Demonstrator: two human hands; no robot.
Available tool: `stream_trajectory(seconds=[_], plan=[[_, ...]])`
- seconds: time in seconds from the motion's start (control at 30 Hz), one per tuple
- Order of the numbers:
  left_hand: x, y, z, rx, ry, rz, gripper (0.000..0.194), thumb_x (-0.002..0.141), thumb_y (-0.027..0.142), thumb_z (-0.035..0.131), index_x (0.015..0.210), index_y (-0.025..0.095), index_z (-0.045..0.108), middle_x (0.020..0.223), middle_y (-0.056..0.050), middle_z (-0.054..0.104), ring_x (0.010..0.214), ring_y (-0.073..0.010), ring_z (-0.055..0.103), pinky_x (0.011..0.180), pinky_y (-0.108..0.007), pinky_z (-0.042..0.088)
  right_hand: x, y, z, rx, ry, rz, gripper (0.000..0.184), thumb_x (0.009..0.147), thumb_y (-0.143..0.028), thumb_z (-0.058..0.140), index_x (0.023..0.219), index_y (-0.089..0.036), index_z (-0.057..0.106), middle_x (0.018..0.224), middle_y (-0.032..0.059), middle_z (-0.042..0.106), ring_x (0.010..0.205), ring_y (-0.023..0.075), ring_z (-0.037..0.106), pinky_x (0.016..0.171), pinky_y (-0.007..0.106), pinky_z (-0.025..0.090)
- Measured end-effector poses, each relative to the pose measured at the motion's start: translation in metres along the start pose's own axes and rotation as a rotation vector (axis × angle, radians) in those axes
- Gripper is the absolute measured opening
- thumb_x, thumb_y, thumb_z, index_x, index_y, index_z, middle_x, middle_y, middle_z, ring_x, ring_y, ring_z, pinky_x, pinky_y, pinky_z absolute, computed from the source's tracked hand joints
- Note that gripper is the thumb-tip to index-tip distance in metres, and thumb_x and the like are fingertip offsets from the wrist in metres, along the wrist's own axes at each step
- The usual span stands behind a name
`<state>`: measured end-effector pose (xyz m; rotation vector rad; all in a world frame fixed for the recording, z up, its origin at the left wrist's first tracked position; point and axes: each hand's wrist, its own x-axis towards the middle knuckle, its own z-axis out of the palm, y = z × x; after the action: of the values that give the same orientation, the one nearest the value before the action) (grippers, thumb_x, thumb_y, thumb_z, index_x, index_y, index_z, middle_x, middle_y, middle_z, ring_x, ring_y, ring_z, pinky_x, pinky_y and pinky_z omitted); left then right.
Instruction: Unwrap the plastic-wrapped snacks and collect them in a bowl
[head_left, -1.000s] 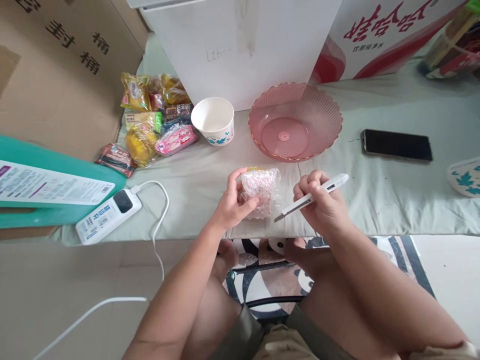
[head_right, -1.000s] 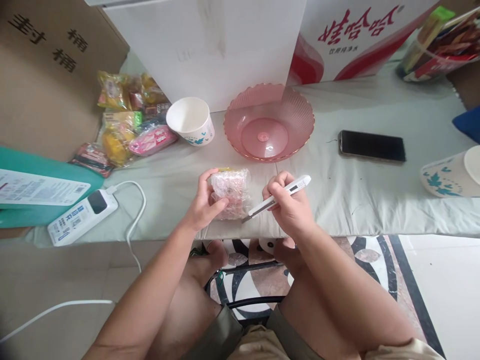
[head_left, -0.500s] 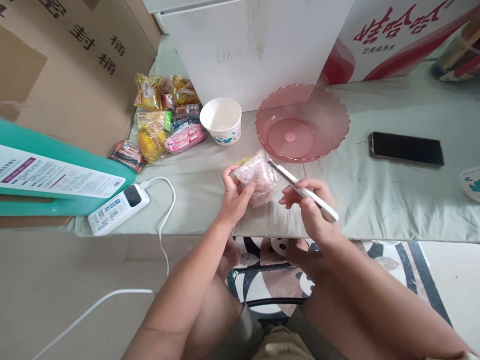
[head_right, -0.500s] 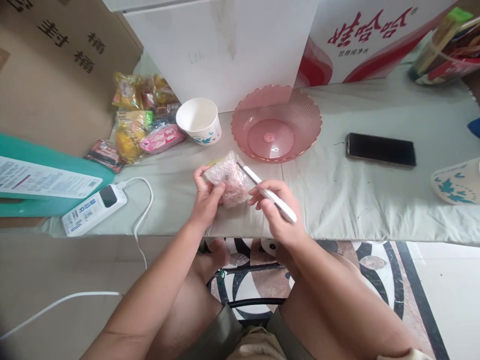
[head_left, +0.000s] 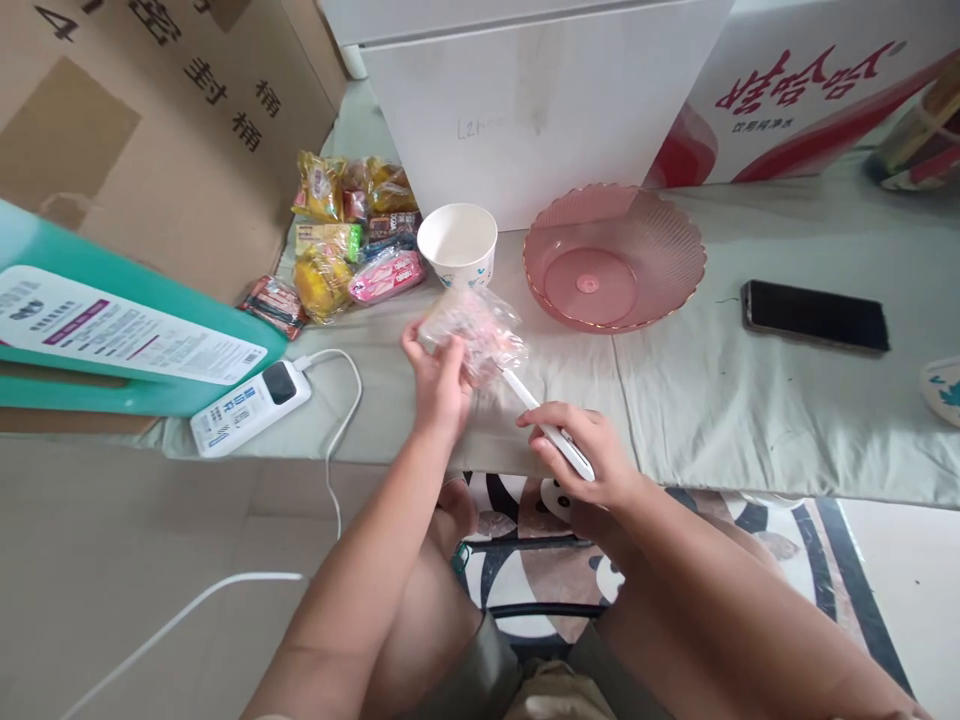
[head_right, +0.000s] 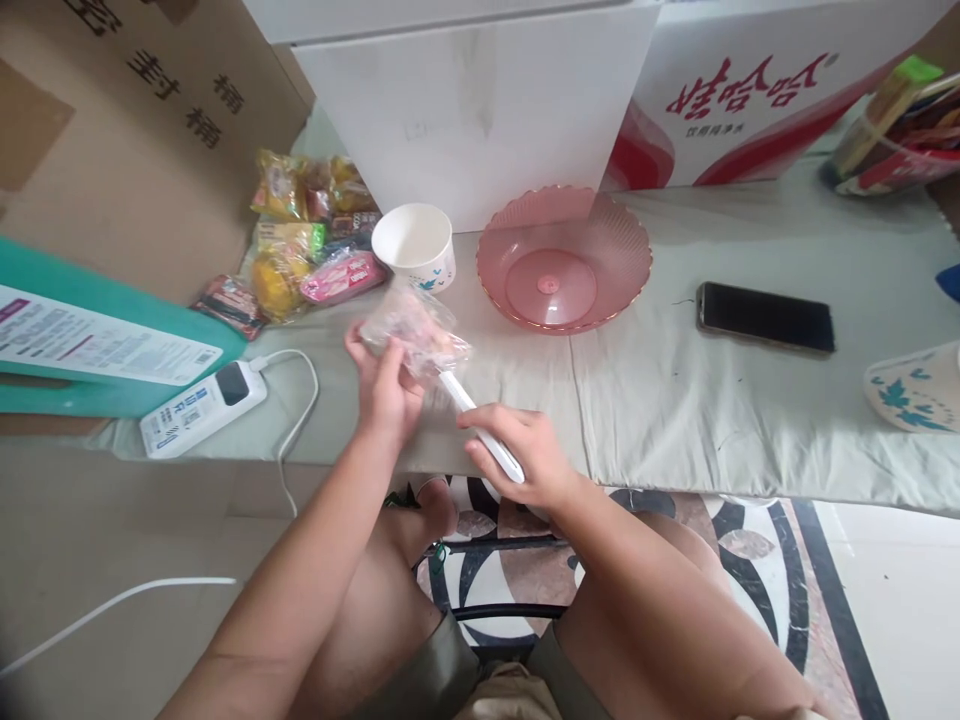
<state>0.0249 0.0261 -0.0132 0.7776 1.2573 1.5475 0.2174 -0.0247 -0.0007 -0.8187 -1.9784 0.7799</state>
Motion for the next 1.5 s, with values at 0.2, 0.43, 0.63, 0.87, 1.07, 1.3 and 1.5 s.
stream_trajectory(seconds=[0.2,0.43,0.63,0.87,1.07,1.3,1.5], plan=[[0.023,0.012,-0.028,-0.075,0.133,-0.08,0.057,0.082,0.063,0.07,0.122,0.039,0.037,0.135,-0.001,0.062,0.103,-0.0208,0.071,0.063,-0.028,0.055,-0.004,0.007,-0.008,-0.052,0.038,0.095,0.014,0.099,-0.027,0.057,0.113,-0.025,0.06,0.089,0.0018,0.075,0.066,0.0137,0.069,0.063,0.026,0.055],[0.02,0.003,-0.028,0.046,0.068,0.073,0.072,0.074,0.063,0.081,0.119,0.035,0.033,0.123,-0.004,0.061,0.104,-0.0184,0.067,0.081,-0.032,0.055,0.0,0.028,-0.014,-0.254,0.007,0.204,0.036,0.096,-0.041,0.056,0.124,-0.021,0.065,0.102,0.0097,0.07,0.088,0.0237,0.069,0.077,0.038,0.057],[0.011,0.002,-0.026,0.08,0.041,0.011,0.061,0.071,0.042,0.084,0.098,0.029,0.03,0.093,0.003,0.056,0.079,-0.0119,0.06,0.073,-0.027,0.051,-0.005,0.04,-0.012,-0.532,-0.015,0.267,0.035,0.094,-0.022,0.053,0.124,-0.022,0.072,0.124,0.0147,0.067,0.102,0.0278,0.068,0.087,0.044,0.057],[0.013,0.011,-0.041,0.818,0.101,0.291,0.033,0.08,0.04,0.072,0.071,0.023,0.045,0.079,-0.001,0.049,0.078,-0.0179,0.049,0.075,-0.032,0.044,-0.007,0.035,-0.015,-0.84,0.144,0.319,0.032,0.088,-0.011,0.054,0.109,-0.025,0.075,0.135,0.0138,0.066,0.12,0.0356,0.062,0.095,0.054,0.05],[0.01,0.008,-0.036,0.816,-0.232,0.32,0.021,0.081,0.037,0.07,0.088,0.024,0.056,0.088,-0.002,0.059,0.082,-0.0192,0.055,0.078,-0.033,0.046,-0.002,0.028,0.001,-0.497,0.064,0.182,0.043,0.092,-0.027,0.06,0.135,-0.022,0.061,0.129,0.0159,0.065,0.106,0.0293,0.067,0.085,0.046,0.057],[0.002,0.004,-0.031,0.863,-0.312,0.58,0.022,0.085,0.029,0.065,0.106,0.024,0.062,0.119,-0.011,0.067,0.118,-0.028,0.062,0.102,-0.044,0.051,-0.002,0.026,-0.004,-0.284,0.176,0.222,0.017,0.09,-0.016,0.054,0.09,-0.024,0.069,0.114,0.0086,0.07,0.103,0.0229,0.07,0.088,0.04,0.057],[0.003,0.001,-0.03,0.836,-0.473,0.556,0.022,0.087,0.039,0.074,0.103,0.023,0.073,0.129,-0.011,0.07,0.121,-0.0282,0.066,0.107,-0.047,0.052,-0.001,0.03,-0.011,-0.234,0.244,0.221,0.017,0.085,-0.012,0.054,0.078,-0.023,0.064,0.106,0.0071,0.072,0.097,0.0216,0.071,0.087,0.039,0.057]])
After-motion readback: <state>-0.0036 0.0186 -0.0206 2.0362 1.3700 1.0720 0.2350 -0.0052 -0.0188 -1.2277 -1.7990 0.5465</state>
